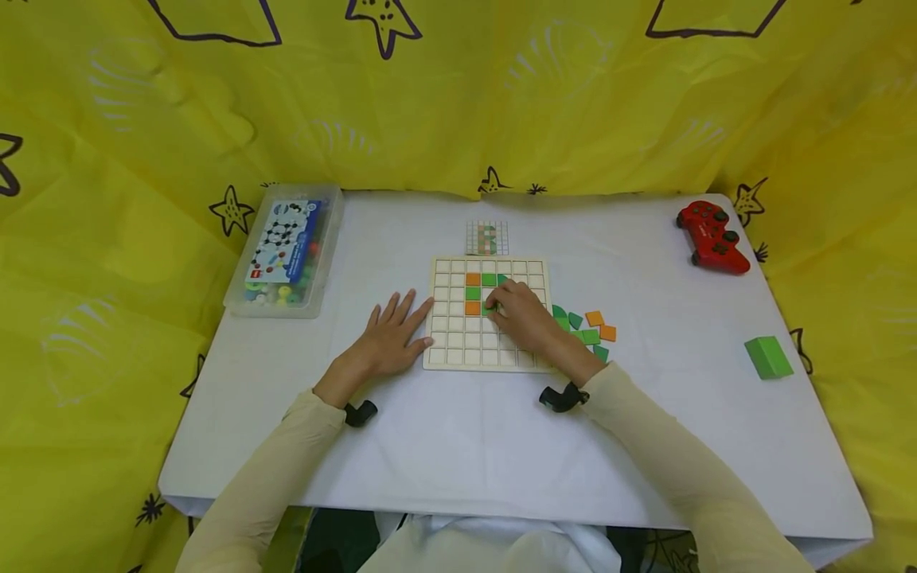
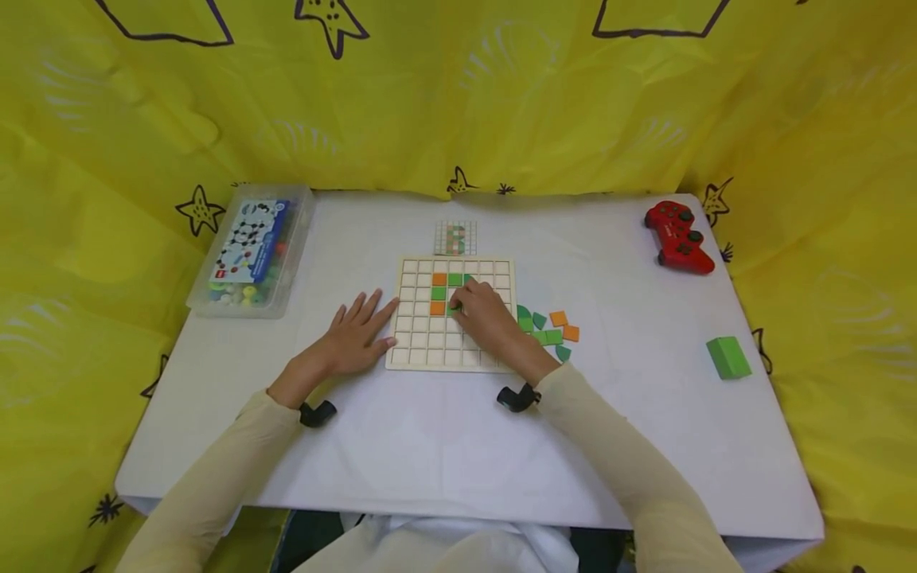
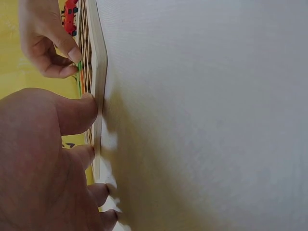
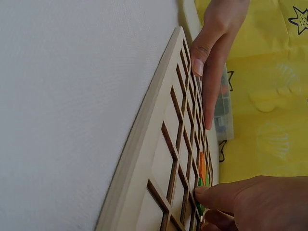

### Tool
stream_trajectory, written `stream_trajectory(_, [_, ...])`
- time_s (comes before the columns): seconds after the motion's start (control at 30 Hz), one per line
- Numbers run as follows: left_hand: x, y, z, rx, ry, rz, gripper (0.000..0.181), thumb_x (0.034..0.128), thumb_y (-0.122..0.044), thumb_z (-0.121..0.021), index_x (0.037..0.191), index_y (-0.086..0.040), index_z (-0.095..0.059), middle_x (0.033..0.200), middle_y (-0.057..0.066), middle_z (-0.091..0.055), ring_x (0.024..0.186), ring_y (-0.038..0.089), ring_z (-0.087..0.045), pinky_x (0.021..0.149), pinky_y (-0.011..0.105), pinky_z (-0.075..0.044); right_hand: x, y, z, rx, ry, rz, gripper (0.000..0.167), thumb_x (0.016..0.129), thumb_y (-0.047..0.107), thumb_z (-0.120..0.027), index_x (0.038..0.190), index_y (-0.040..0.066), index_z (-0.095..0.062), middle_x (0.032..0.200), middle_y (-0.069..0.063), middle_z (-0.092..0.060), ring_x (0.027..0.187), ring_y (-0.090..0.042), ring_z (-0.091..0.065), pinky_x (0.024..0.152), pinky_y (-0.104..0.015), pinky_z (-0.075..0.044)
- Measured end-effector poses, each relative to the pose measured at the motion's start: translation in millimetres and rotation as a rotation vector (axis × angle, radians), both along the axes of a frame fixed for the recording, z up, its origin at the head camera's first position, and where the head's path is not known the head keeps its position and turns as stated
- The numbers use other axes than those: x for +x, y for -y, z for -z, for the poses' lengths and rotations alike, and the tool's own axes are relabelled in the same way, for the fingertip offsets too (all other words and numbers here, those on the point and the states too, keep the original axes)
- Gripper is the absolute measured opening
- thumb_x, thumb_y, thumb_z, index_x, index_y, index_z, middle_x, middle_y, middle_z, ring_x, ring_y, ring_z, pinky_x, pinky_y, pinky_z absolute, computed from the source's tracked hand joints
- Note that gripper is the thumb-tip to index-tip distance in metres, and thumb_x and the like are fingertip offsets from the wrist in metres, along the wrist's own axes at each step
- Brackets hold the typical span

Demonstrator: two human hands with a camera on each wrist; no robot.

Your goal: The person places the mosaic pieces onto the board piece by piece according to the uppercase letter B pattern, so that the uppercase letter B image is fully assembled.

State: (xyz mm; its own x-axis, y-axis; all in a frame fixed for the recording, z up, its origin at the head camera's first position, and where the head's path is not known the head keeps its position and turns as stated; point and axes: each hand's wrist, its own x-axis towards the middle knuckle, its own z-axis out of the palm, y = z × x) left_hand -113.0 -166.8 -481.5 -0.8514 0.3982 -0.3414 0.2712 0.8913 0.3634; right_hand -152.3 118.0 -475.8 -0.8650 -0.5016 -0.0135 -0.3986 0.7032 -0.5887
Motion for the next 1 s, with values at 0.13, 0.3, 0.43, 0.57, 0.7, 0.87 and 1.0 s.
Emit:
stream_trajectory(0.13, [-0.7, -0.7, -1.7, 0.000, -0.004, 0.000, 0.073, 0.1118, -0.052, -0.039, 0.172, -0.025, -0.007, 0.178, 0.013, 0.005, 0.163, 0.041, 0.009, 0.127, 0.067, 0.002, 3.1, -5, -0.2, -0.009, -0.018, 0.009, 0.015, 0.103, 0.010, -0.070, 0.114, 0.003, -0.076, 0.127, -0.014, -0.058, 0.116, -0.034, -0.054, 0.098, -0.047, -0.048])
stream_trajectory(0.3, [-1.0, -1.1, -1.5, -0.005, -0.002, 0.001, 0.073, 0.1117, -0.052, -0.039, 0.172, -0.025, -0.007, 0.178, 0.013, 0.005, 0.163, 0.041, 0.009, 0.128, 0.067, 0.001, 4.3, -30, -6.9, 0.015, 0.057, 0.055, 0.023, 0.104, 0.016, -0.068, 0.123, 0.004, -0.074, 0.133, -0.016, -0.056, 0.123, -0.036, -0.051, 0.104, -0.053, -0.043])
stream_trajectory(0.43, [-0.6, -0.9, 0.1, -0.009, -0.002, 0.001, 0.073, 0.1118, -0.052, -0.038, 0.172, -0.025, -0.007, 0.178, 0.013, 0.005, 0.163, 0.041, 0.008, 0.127, 0.067, 0.001, 3.8, -67, -16.5, 0.088, 0.153, 0.136, 0.031, 0.105, 0.019, -0.068, 0.130, 0.002, -0.067, 0.139, -0.021, -0.053, 0.128, -0.040, -0.047, 0.109, -0.059, -0.036])
stream_trajectory(0.57, [0.3, -0.3, -0.6, -0.008, 0.000, -0.001, 0.073, 0.1119, -0.051, -0.039, 0.172, -0.025, -0.007, 0.178, 0.014, 0.005, 0.163, 0.042, 0.008, 0.127, 0.067, 0.001, 3.4, -106, -23.7, 0.170, 0.223, 0.213, 0.039, 0.105, 0.024, -0.068, 0.133, -0.002, -0.061, 0.139, -0.028, -0.049, 0.126, -0.044, -0.045, 0.107, -0.062, -0.035])
stream_trajectory(0.7, [1.2, -0.1, -1.4, -0.004, 0.000, -0.005, 0.073, 0.1117, -0.051, -0.040, 0.172, -0.024, -0.008, 0.178, 0.014, 0.004, 0.163, 0.042, 0.008, 0.127, 0.068, 0.001, 5.5, -134, -29.5, 0.200, 0.301, 0.286, 0.045, 0.104, 0.027, -0.067, 0.131, -0.008, -0.058, 0.131, -0.030, -0.050, 0.118, -0.045, -0.048, 0.101, -0.062, -0.042])
stream_trajectory(0.87, [0.8, -0.7, -1.6, -0.001, -0.001, -0.007, 0.073, 0.1114, -0.051, -0.040, 0.172, -0.024, -0.008, 0.178, 0.014, 0.004, 0.163, 0.042, 0.009, 0.127, 0.068, 0.002, 8.8, -149, -28.6, 0.216, 0.383, 0.338, 0.047, 0.105, 0.032, -0.066, 0.128, -0.008, -0.056, 0.122, -0.026, -0.050, 0.111, -0.041, -0.049, 0.095, -0.055, -0.047])
stream_trajectory(1.0, [1.3, -0.9, -1.5, 0.004, -0.004, -0.007, 0.073, 0.1113, -0.051, -0.040, 0.172, -0.024, -0.009, 0.178, 0.014, 0.004, 0.163, 0.042, 0.009, 0.127, 0.068, 0.002, 10.8, -149, -24.0, 0.195, 0.374, 0.340, 0.042, 0.107, 0.028, -0.064, 0.131, -0.005, -0.056, 0.122, -0.025, -0.050, 0.111, -0.040, -0.048, 0.096, -0.054, -0.047])
